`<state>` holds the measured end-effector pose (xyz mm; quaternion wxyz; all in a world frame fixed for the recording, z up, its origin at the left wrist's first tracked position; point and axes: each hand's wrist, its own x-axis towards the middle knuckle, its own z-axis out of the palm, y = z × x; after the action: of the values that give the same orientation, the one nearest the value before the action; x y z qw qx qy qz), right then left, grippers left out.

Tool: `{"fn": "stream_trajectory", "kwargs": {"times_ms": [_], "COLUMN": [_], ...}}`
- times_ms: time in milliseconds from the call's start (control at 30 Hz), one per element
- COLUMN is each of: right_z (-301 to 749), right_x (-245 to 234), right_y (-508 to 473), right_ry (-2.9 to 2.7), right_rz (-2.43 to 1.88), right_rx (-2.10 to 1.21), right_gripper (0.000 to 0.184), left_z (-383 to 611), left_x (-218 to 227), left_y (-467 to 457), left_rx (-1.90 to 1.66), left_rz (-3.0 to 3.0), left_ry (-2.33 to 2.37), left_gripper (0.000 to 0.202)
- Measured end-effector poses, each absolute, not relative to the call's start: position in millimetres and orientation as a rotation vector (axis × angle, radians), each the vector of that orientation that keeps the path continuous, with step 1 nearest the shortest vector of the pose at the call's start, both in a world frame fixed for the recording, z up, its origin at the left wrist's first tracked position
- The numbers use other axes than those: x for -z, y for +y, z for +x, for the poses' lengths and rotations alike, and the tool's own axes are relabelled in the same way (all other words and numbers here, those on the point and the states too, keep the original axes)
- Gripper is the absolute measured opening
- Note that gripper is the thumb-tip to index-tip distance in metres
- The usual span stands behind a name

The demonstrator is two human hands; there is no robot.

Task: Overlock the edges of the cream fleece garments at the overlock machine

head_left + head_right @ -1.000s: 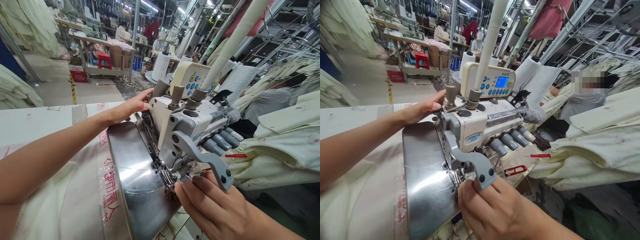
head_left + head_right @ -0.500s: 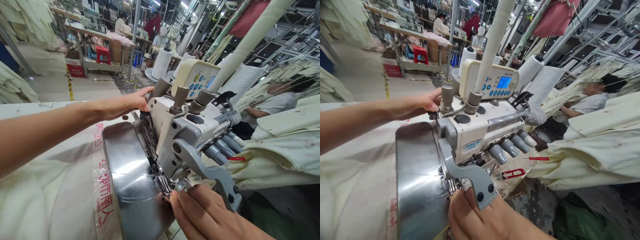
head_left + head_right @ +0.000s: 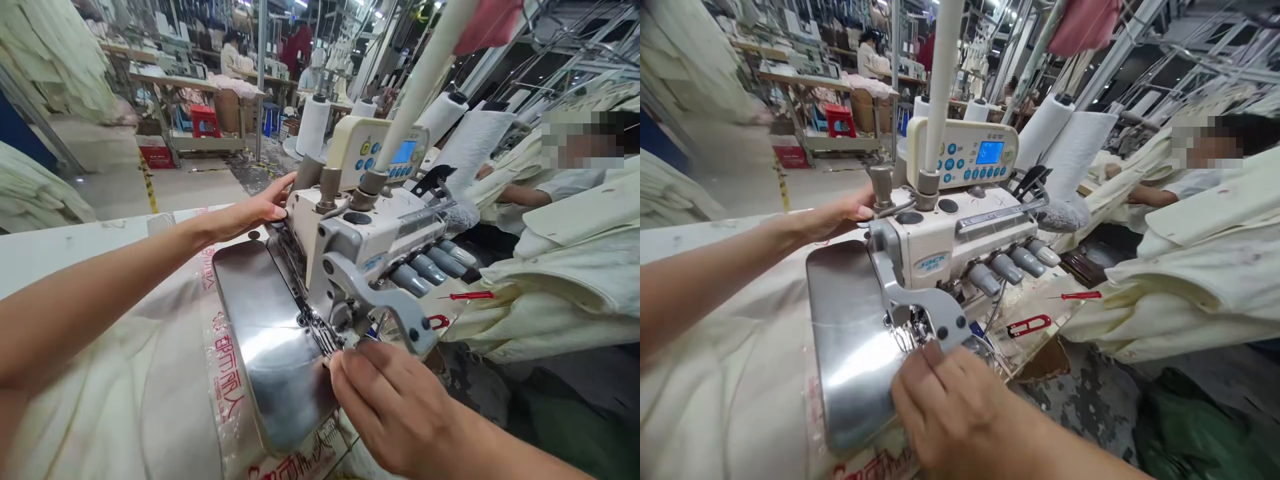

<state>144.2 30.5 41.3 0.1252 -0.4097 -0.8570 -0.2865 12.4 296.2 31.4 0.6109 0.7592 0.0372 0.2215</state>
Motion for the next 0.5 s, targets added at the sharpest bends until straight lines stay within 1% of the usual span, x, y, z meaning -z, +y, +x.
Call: {"fn": "stream_trajectory", "kwargs": {"times_ms": [67, 200, 233, 333, 400, 500], "right_z": [135, 130, 134, 156, 166, 168], "right_x": [-42, -48, -48, -45, -41, -40], "right_y": [28, 10, 5, 1, 6, 17], "right_ry": [-2.515, -2.507, -2.418, -2.140, -2.122, -2.261], "right_rz": [-1.168, -1.025, -1.062, -1.401, -1.555, -1.439], "right_rx": [0.795, 0.576, 0.529, 0.433, 0.538, 0.851], "right_gripper": [0.016, 0.015, 0.014, 0.013, 0.015, 0.020], "left_z": [11, 10, 10, 12, 13, 15], "left_x": [-32, -30, -30, -33, -34, -32], "left_y": [295, 290, 288, 284, 283, 287], "left_rx": [-0.495, -0.577, -0.587, -0.576, -0.581, -0.599], "left_rz": [1.774, 1.747, 1.731, 1.708, 1.708, 1.723], "left_ry": [0.085, 0.085, 0.085, 0.103, 0.127, 0.136], "left_gripper": [0.077, 0.074, 0.074, 0.078, 0.082, 0.089]}}
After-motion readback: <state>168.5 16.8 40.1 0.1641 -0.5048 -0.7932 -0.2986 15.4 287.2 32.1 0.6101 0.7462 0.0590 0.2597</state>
